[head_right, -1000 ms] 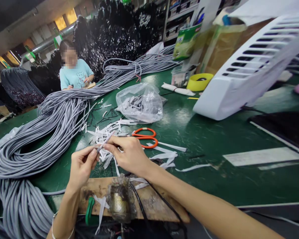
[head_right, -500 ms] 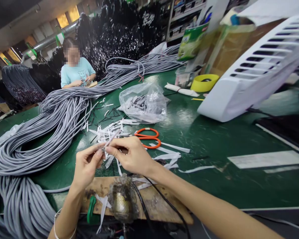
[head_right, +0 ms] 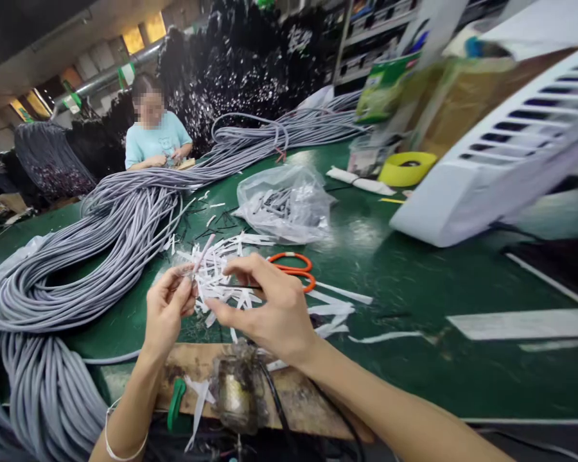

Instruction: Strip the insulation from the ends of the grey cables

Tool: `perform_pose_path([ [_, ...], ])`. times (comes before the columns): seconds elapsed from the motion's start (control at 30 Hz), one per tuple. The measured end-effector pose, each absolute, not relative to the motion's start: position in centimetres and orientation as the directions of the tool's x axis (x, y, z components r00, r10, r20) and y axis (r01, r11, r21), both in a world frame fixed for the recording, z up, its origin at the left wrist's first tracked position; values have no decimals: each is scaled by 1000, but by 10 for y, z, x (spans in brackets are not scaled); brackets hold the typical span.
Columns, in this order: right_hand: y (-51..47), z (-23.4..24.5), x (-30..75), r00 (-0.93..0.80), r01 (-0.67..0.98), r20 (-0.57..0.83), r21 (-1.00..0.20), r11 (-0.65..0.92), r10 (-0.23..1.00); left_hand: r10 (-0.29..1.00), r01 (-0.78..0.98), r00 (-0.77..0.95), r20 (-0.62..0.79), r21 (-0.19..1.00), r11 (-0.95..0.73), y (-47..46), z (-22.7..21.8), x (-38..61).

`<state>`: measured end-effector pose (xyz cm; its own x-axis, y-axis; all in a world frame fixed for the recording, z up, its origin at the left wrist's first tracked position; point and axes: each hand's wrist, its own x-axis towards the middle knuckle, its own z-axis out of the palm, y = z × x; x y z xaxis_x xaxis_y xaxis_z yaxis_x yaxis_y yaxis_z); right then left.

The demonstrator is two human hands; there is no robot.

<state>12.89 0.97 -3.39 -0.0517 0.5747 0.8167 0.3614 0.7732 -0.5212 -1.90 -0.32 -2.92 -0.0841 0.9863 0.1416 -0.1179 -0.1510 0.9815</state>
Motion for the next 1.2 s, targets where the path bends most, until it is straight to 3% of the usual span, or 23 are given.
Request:
perform_pose_path([
  [0.07, 11, -37, 125, 3, 428, 865, -454, 782, 501, 983, -130, -45, 177, 975, -182, -6, -29, -17],
  [0.2, 10, -40, 120, -52, 429, 950, -257, 866, 308, 969, -96, -17, 245, 965, -246, -8, -30, -18],
  [0.53, 13, -44, 119, -151, 470, 934, -219, 855, 323, 953, 63, 19, 304, 951, -304, -10, -36, -13],
  [0.6, 12, -45, 118, -155, 445, 909, -286, 849, 387, 959, 32, 23, 282, 959, -283, -10, -36, -13],
  [0.7, 11, -46, 117, -146, 340, 801, -510, 790, 580, 971, -41, 35, 237, 971, -235, -9, -33, -13],
  [0.87, 13, -42, 116, -149, 125, 543, -819, 560, 827, 981, -118, 53, 186, 977, -179, -9, -28, -14],
  [0.97, 14, -41, 116, -183, 49, 432, -893, 447, 883, 977, -103, 48, 207, 974, -202, -9, -28, -16],
  [1.2, 24, -46, 116, -150, -12, 352, -935, 354, 924, 965, -117, 66, 254, 962, -246, -11, -29, -14],
])
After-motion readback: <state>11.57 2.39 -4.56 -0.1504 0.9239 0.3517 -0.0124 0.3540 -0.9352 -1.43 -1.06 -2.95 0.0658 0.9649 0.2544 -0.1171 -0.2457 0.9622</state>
